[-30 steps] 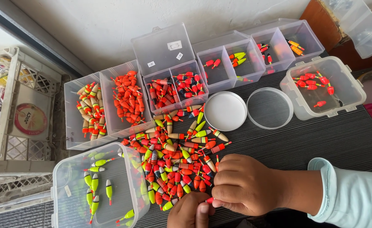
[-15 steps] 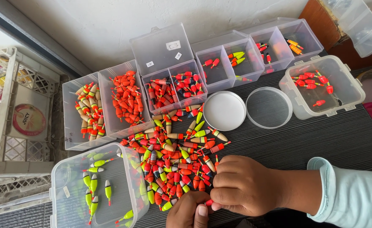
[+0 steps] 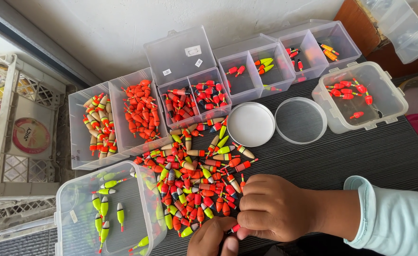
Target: The person assembles small fishing floats by hand, picking up components from a pile on a table and inserting them into clear plastic containers. The person handles red, yellow, and green float parts, organizing them into separate compartments.
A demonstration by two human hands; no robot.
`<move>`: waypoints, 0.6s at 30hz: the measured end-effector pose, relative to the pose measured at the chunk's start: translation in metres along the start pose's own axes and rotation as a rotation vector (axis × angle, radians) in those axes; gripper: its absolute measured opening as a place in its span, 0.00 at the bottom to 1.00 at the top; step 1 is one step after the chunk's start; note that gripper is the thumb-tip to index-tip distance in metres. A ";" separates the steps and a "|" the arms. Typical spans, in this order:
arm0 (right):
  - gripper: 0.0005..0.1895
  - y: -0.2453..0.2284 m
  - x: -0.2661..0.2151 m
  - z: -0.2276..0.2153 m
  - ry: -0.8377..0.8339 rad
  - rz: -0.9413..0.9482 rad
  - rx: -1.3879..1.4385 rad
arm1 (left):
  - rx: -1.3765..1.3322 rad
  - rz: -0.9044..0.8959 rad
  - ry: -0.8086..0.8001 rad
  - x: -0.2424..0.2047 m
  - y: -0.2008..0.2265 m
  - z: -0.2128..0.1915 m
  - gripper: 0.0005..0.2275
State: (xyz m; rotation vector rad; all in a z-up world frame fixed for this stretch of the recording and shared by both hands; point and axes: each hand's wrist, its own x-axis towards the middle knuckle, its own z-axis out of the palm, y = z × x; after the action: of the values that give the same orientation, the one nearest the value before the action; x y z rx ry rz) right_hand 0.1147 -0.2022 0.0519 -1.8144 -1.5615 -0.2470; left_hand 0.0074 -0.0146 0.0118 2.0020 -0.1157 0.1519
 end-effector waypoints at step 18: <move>0.17 0.001 -0.004 0.003 0.017 0.028 0.018 | 0.123 0.124 0.033 -0.001 -0.011 0.007 0.12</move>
State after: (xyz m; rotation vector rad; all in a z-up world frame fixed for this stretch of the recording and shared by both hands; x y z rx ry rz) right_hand 0.1133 -0.2029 0.0472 -1.8148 -1.5209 -0.2338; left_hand 0.0080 -0.0161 -0.0006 2.1145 -0.2139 0.2777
